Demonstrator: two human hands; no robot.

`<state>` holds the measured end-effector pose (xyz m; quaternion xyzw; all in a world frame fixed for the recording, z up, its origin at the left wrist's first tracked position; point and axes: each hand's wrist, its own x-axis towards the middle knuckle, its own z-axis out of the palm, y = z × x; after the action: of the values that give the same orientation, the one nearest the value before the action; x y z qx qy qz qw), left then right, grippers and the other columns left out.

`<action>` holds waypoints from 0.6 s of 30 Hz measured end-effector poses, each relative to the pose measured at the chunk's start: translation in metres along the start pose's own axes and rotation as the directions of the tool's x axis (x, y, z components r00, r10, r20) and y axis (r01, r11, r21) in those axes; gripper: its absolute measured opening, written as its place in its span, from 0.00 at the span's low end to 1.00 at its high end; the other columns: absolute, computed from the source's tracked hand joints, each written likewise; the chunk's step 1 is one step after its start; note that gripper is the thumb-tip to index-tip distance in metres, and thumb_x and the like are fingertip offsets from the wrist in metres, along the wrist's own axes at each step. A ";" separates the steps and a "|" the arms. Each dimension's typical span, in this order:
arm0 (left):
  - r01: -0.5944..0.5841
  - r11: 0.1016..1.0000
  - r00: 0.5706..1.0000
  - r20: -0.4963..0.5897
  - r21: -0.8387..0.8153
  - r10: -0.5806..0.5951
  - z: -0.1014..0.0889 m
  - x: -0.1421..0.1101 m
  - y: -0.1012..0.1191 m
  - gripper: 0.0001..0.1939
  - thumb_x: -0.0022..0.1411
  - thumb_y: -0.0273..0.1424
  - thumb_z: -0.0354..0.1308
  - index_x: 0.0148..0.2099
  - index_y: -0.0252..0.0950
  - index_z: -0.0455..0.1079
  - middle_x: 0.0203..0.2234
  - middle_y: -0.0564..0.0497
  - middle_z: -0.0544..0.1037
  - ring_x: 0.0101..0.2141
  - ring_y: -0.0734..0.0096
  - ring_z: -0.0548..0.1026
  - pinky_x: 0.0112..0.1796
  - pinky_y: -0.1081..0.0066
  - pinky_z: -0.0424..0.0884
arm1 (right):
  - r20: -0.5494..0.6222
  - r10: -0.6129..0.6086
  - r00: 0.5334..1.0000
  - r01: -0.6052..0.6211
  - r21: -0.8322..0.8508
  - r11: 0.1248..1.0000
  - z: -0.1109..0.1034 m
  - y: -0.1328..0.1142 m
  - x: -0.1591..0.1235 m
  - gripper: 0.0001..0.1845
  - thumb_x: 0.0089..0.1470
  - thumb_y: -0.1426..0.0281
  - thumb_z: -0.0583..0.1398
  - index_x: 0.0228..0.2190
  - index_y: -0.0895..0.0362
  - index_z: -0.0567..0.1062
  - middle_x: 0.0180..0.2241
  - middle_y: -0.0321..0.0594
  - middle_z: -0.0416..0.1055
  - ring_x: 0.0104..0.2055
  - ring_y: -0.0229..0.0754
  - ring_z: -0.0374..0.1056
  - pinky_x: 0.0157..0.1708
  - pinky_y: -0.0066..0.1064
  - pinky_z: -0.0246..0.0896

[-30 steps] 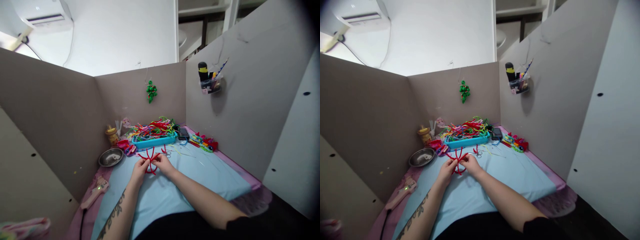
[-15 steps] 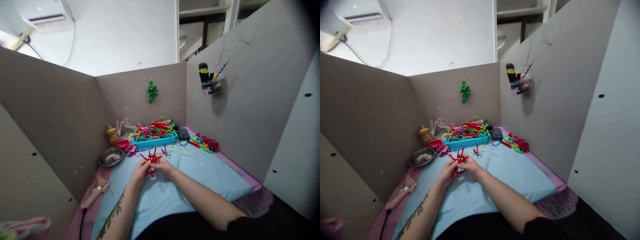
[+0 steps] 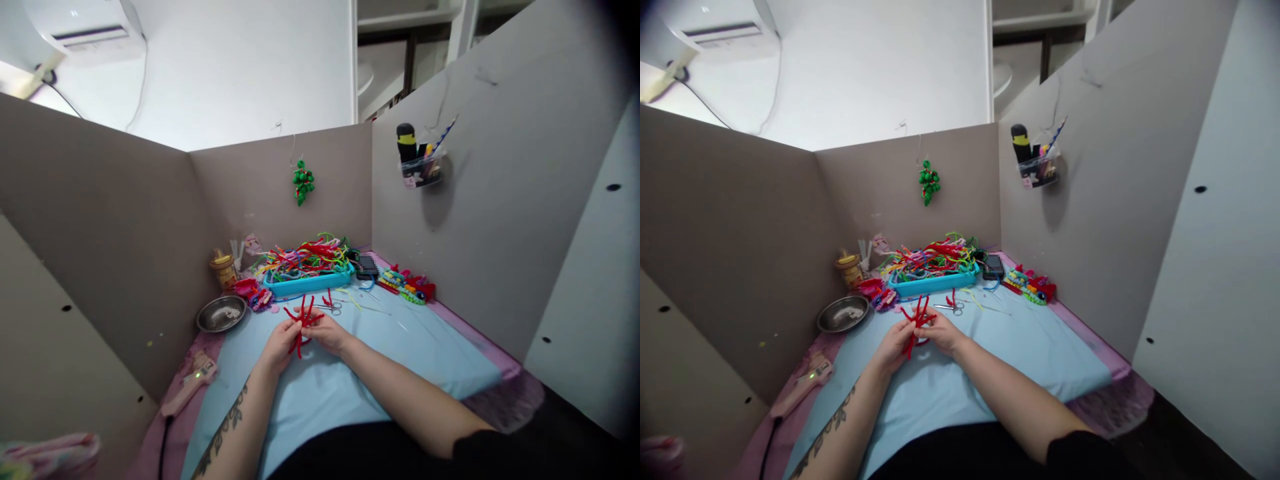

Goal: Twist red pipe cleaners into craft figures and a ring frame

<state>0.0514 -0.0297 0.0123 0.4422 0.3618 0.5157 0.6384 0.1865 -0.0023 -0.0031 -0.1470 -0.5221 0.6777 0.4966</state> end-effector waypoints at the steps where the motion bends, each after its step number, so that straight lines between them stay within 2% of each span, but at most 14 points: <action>1: -0.008 1.000 1.000 -0.014 0.010 0.008 0.000 0.000 0.000 0.15 0.45 0.38 0.65 0.32 0.31 0.71 0.18 0.53 0.72 0.20 0.78 0.66 0.25 0.76 0.58 | -0.027 -0.011 1.000 0.011 -0.022 1.000 0.001 0.000 0.000 0.27 0.35 0.69 0.69 0.41 0.54 0.70 0.35 0.36 0.72 0.39 0.40 0.68 0.43 0.34 0.60; 6: -0.075 0.992 0.991 -0.106 0.102 0.086 0.000 0.004 -0.002 0.17 0.44 0.40 0.65 0.23 0.32 0.64 0.14 0.58 0.65 0.17 0.82 0.59 0.22 0.77 0.53 | -0.169 -0.111 0.979 0.081 -0.178 0.981 0.002 0.004 0.004 0.21 0.33 0.68 0.69 0.32 0.55 0.71 0.30 0.34 0.69 0.35 0.37 0.66 0.38 0.30 0.61; 10: -0.131 0.976 0.976 -0.150 0.172 0.158 -0.003 0.006 -0.004 0.19 0.44 0.42 0.64 0.24 0.33 0.63 0.14 0.59 0.64 0.17 0.82 0.57 0.21 0.77 0.51 | -0.241 -0.193 0.951 0.111 -0.319 0.941 0.003 0.006 0.006 0.18 0.32 0.66 0.69 0.25 0.57 0.69 0.28 0.33 0.65 0.28 0.34 0.63 0.26 0.25 0.58; 13: -0.156 0.966 0.971 -0.148 0.206 0.188 -0.003 0.007 -0.005 0.18 0.45 0.42 0.64 0.25 0.33 0.63 0.15 0.59 0.64 0.18 0.82 0.58 0.21 0.77 0.52 | -0.248 -0.202 0.947 0.091 -0.394 0.915 0.003 0.006 0.007 0.18 0.33 0.63 0.68 0.26 0.58 0.69 0.26 0.33 0.64 0.25 0.33 0.61 0.23 0.24 0.56; 18: -0.176 0.957 0.969 -0.133 0.230 0.209 -0.004 0.007 -0.006 0.17 0.46 0.42 0.63 0.26 0.33 0.64 0.16 0.58 0.64 0.19 0.81 0.58 0.22 0.76 0.53 | -0.213 -0.245 0.946 0.105 -0.515 0.851 0.001 0.002 0.006 0.15 0.37 0.63 0.66 0.24 0.59 0.70 0.25 0.34 0.65 0.26 0.35 0.61 0.23 0.25 0.55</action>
<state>0.0511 -0.0223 0.0052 0.5006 0.4196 0.5661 0.5030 0.1820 0.0017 -0.0023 -0.3120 -0.6171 0.4454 0.5687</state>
